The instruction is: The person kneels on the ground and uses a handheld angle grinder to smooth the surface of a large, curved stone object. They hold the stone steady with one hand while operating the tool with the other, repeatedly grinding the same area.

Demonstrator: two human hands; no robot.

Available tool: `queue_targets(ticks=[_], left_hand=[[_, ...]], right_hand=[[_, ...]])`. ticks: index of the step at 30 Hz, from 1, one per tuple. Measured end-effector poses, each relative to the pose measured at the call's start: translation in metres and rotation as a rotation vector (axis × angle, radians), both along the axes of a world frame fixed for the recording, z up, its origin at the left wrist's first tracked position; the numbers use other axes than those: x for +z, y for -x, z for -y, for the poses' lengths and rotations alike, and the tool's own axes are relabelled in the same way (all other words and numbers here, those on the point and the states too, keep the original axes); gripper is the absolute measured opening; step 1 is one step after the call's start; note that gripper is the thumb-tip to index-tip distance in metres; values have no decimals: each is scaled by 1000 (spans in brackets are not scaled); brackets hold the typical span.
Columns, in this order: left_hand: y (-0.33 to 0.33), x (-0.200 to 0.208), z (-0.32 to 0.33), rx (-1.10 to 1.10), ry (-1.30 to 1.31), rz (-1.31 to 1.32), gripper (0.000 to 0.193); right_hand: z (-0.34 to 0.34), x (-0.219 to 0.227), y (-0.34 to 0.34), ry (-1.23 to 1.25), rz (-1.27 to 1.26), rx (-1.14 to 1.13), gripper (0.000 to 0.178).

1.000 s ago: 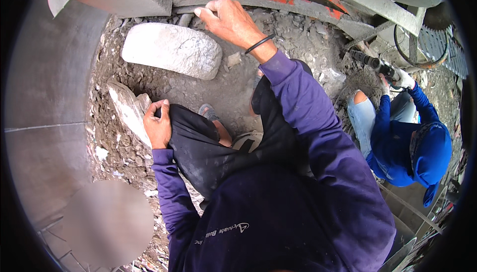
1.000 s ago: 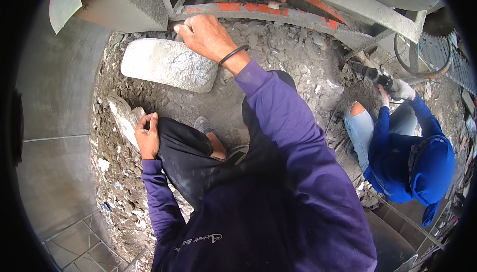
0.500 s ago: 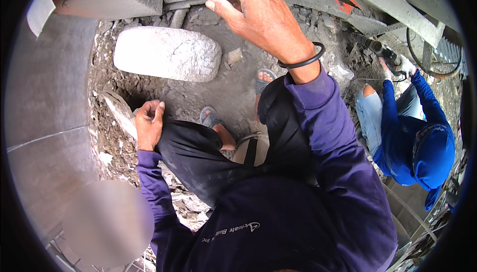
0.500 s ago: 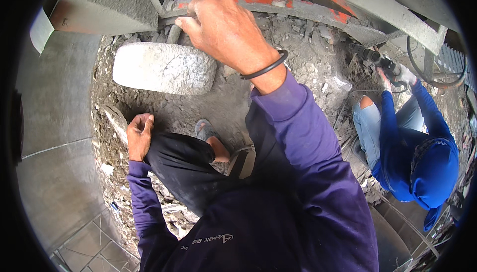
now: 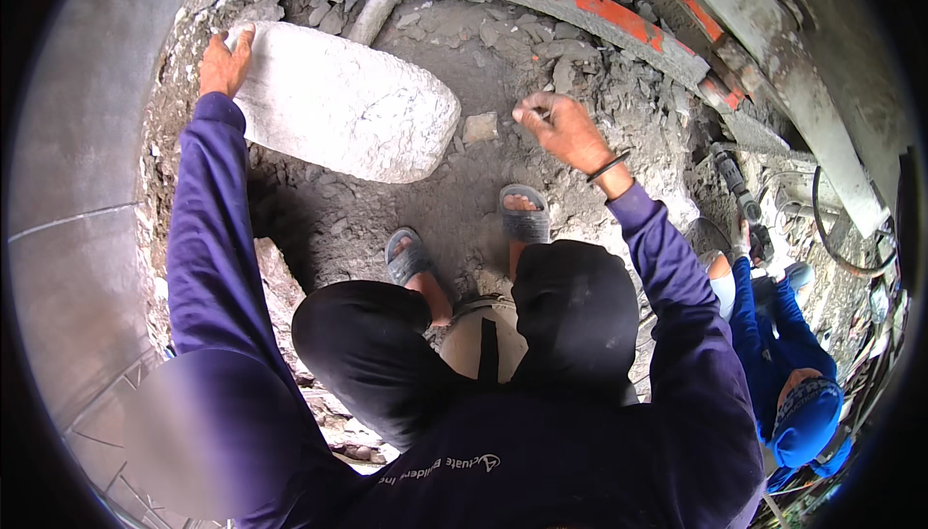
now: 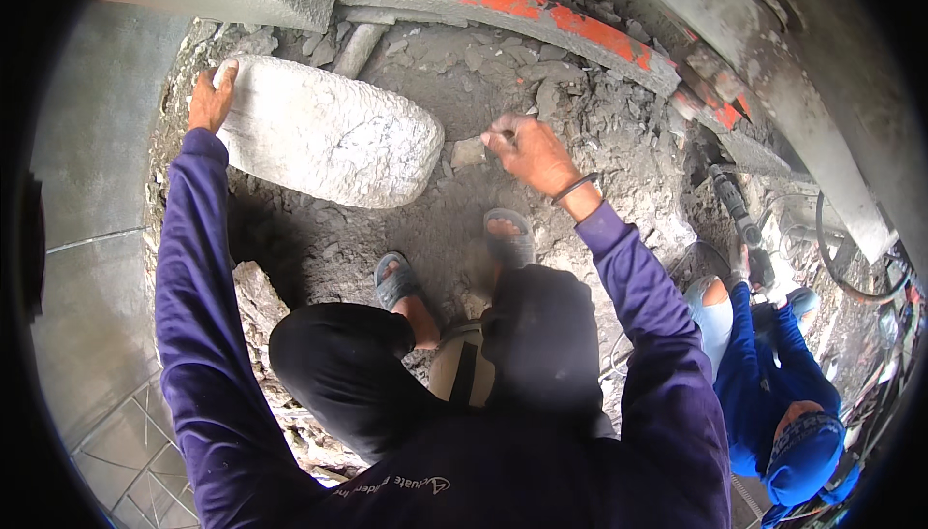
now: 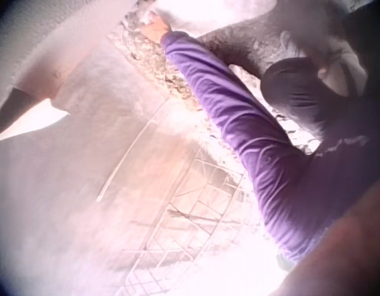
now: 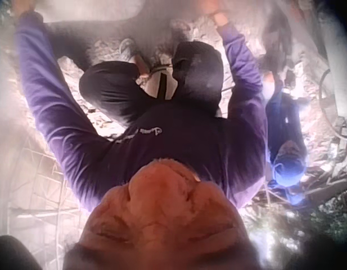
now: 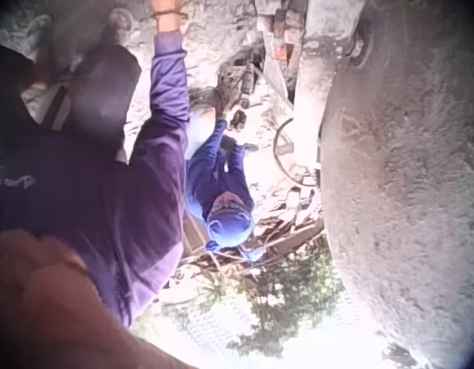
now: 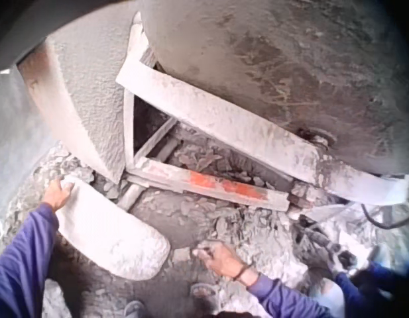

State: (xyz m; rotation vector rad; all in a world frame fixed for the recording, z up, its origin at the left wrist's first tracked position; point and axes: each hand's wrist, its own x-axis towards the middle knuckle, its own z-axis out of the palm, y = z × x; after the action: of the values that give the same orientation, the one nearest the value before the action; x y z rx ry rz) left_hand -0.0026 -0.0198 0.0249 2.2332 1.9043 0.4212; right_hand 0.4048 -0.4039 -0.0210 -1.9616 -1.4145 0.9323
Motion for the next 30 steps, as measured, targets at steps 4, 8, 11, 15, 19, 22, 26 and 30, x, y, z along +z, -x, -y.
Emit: queue_targets(ticks=[4,8,11,15,19,22,26,30], left_hand=[[4,-25,-31,63,21,-17,97],[-28,-22,2,178,-27,-15,96],[-22,-27,0,138,-52,9,86],[-25,-32,-5,106,-72,26,84],[-16,-34,-3,103,-77,34,79],[-20,-32,-3,105,-77,-9,76],[-28,-30,0,87,-65,14,70],[-26,-26,2,88,-50,31,69]], right_hand=[[-24,-137,9,59,308,242,28],[-58,-222,32,102,656,491,27],[-88,-277,41,279,699,603,29],[-113,-351,41,470,716,574,31],[-106,-361,51,306,810,671,33],[-99,-367,47,276,769,712,40],[-101,-345,44,266,612,603,54],[-120,-315,49,559,350,366,67]])
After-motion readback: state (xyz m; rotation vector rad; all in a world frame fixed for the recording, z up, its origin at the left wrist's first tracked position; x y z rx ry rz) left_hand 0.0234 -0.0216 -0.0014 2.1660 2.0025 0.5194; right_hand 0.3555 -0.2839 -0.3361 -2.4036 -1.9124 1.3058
